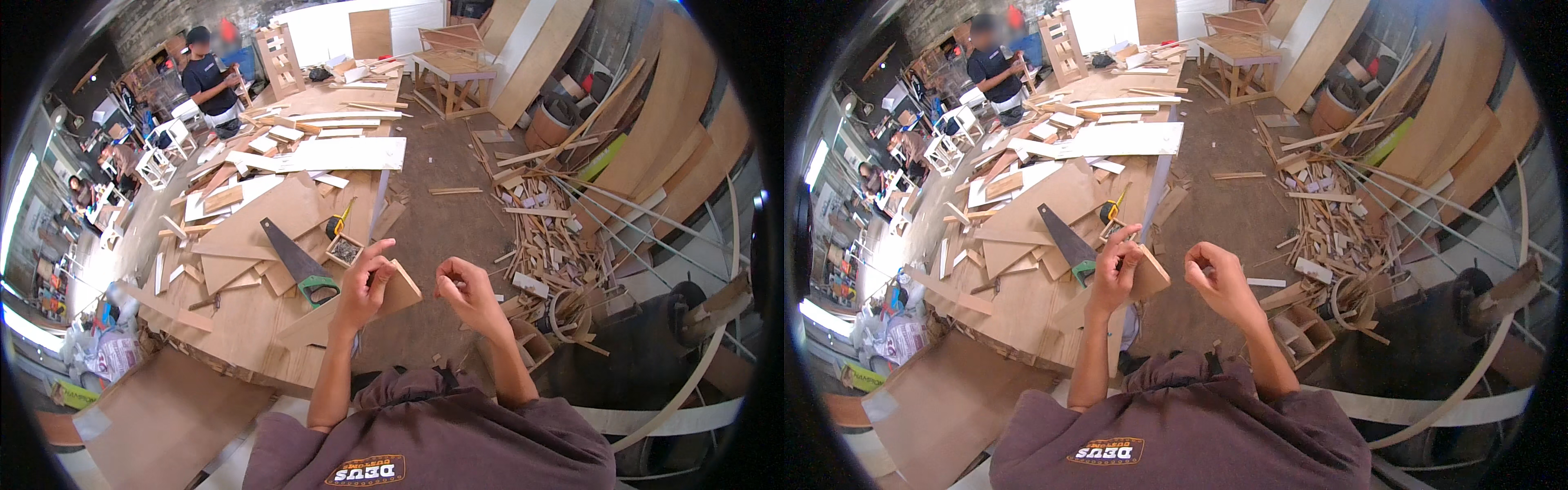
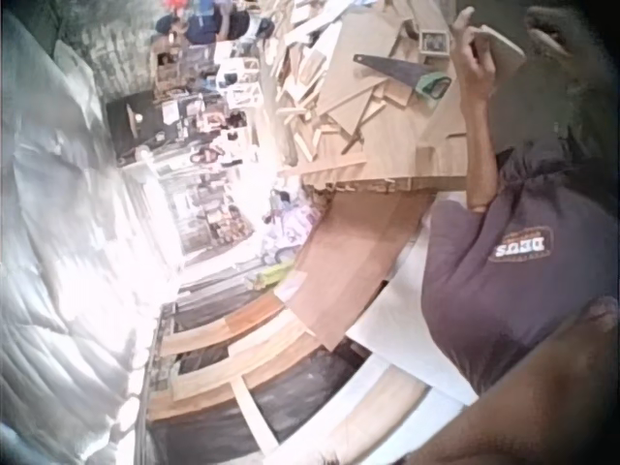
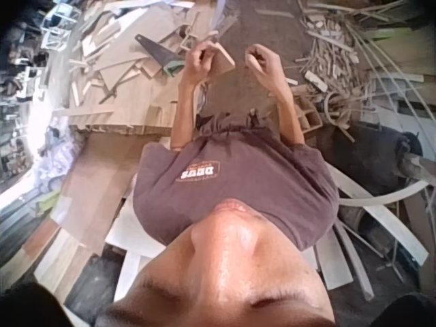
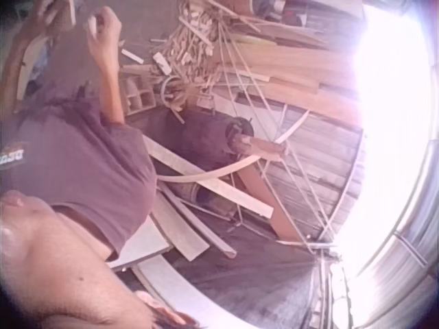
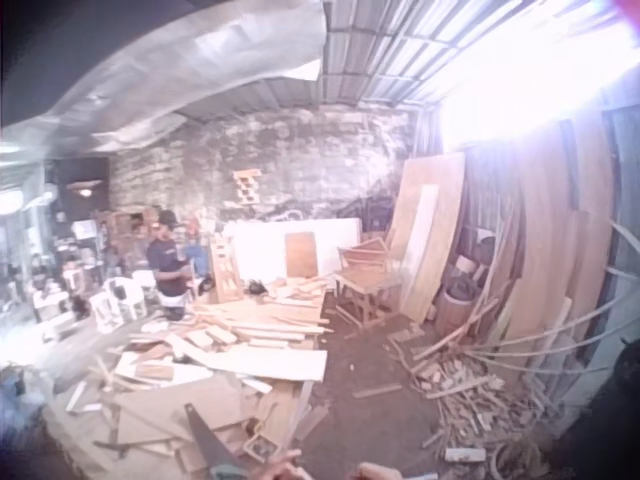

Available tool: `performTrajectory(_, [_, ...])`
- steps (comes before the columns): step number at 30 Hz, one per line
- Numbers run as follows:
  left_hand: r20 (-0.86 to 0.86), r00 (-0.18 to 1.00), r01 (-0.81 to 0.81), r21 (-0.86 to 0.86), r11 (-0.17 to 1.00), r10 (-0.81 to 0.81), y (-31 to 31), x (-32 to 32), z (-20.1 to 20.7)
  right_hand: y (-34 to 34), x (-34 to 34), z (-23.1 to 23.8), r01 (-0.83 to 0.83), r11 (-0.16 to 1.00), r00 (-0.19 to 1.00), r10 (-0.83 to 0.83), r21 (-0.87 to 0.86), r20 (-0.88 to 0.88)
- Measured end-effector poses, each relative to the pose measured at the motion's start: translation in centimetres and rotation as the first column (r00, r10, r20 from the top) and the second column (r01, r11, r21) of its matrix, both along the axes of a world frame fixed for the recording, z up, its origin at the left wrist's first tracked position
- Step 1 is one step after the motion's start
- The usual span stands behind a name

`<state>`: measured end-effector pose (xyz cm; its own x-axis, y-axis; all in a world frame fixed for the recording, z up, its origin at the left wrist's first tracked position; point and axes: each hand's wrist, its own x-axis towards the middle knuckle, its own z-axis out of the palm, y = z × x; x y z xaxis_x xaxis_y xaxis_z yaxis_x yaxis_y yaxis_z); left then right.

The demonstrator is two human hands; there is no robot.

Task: The person saws a rectangular piece of wood with a manual hand saw. The person holds the wood steady with one hand while moving the saw back and forth with the other.

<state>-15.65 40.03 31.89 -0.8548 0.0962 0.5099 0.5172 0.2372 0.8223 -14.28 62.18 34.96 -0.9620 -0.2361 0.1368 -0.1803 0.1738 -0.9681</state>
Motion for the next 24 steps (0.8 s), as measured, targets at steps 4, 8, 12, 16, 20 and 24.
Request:
performTrajectory(4, [0.063,0.998,0.014,-0.054,0.998,-0.010,-0.5,0.0,-0.1,-2.2,0.6,0.7,-0.164,0.986,0.986,0.166,0.034,-0.035])
performTrajectory(8, [-0.147,0.975,-0.197,-0.226,0.954,0.167,-1.7,0.4,-0.2,-2.6,-1.0,-0.8,-0.134,0.989,0.991,0.135,-0.066,0.018])
performTrajectory(12, [-0.107,0.940,-0.329,-0.545,0.771,0.325,-5.9,3.8,-6.4,-3.0,-2.3,-3.0,0.000,0.970,0.995,0.023,-0.243,0.093])
performTrajectory(16, [-0.082,0.862,-0.453,-0.569,0.686,0.500,-10.2,5.7,-15.6,-3.1,-2.6,-2.2,0.004,0.968,0.986,0.039,-0.252,0.164])
performTrajectory(20, [-0.205,0.824,-0.537,-0.578,0.614,0.528,-12.1,6.1,-12.3,-1.2,-3.6,-5.1,0.070,0.948,0.993,-0.035,-0.311,0.116])
performTrajectory(24, [-0.272,0.859,-0.498,-0.643,0.582,0.434,-10.4,5.9,-2.4,1.6,-3.8,-7.8,0.278,0.911,0.957,-0.235,-0.305,0.169])
